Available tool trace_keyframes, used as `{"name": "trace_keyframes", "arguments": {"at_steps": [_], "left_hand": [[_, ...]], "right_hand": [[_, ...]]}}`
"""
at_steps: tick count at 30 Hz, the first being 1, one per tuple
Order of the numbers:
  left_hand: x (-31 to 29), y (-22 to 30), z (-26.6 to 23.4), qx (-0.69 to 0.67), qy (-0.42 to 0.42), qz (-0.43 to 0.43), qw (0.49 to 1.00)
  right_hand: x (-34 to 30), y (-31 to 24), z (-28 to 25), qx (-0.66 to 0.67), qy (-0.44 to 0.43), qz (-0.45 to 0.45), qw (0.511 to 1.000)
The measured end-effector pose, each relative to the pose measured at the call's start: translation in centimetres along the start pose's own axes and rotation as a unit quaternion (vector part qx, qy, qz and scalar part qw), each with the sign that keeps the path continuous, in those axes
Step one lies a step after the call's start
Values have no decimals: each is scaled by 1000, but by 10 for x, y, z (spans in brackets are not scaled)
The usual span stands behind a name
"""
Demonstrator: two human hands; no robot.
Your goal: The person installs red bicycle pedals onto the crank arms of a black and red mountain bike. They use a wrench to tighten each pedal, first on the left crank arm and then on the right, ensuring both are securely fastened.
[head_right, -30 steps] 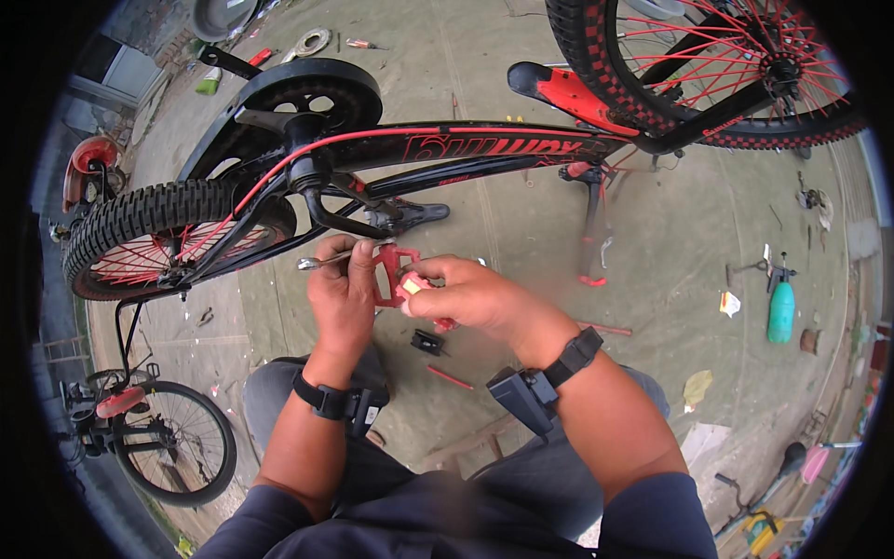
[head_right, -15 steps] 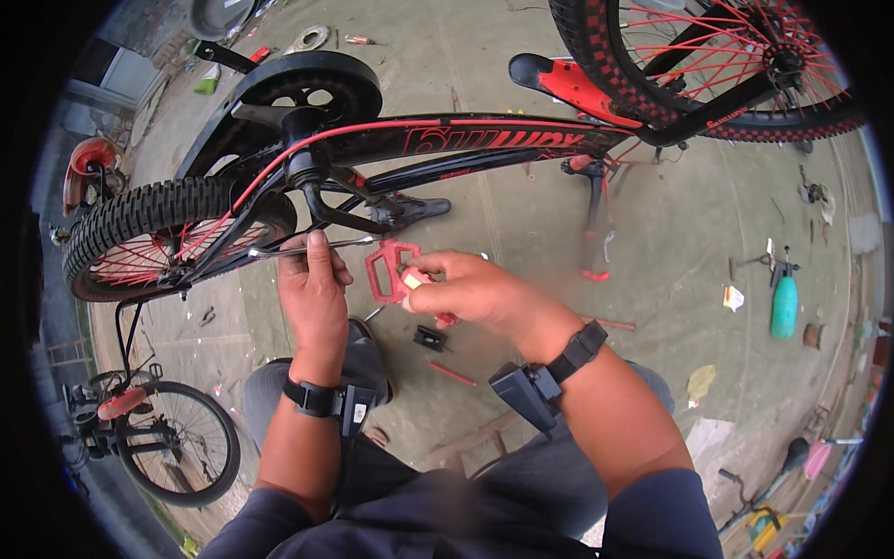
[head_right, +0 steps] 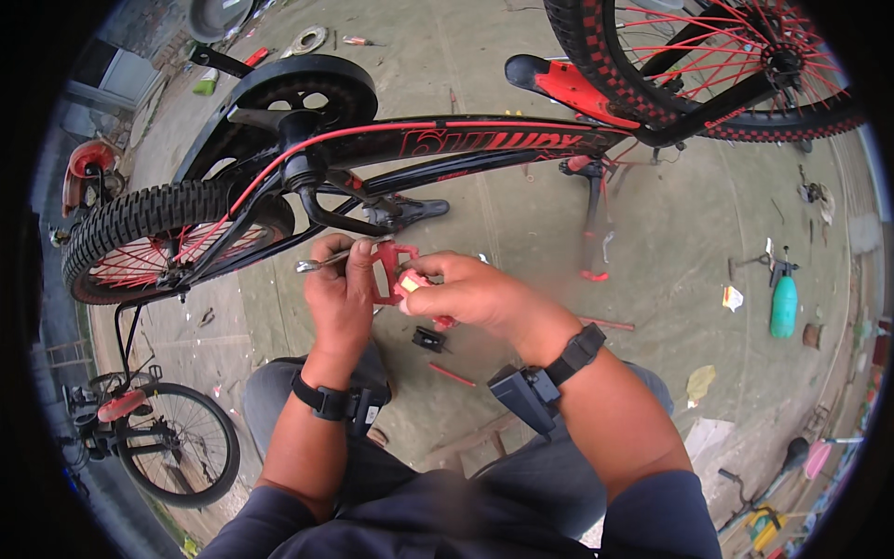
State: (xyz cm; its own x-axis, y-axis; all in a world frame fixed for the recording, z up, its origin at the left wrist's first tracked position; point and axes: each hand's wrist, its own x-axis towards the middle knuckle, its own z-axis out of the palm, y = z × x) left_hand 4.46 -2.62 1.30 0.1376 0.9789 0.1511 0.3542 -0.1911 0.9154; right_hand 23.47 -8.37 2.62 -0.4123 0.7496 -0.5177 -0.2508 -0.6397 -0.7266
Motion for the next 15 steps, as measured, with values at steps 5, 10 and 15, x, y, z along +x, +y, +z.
{"name": "trace_keyframes", "arguments": {"at_steps": [5, 10, 15], "left_hand": [[10, -21, -19, -363, 69, -430, 824], [14, -26, -26, -375, 96, -384, 838], [7, -11, -19, -188, 101, -214, 953]], "right_hand": [[4, 4, 1, 4, 10, 4, 1000], [2, 0, 1, 2, 11, 14, 1000], [5, 2, 0, -3, 8, 15, 1000]]}}
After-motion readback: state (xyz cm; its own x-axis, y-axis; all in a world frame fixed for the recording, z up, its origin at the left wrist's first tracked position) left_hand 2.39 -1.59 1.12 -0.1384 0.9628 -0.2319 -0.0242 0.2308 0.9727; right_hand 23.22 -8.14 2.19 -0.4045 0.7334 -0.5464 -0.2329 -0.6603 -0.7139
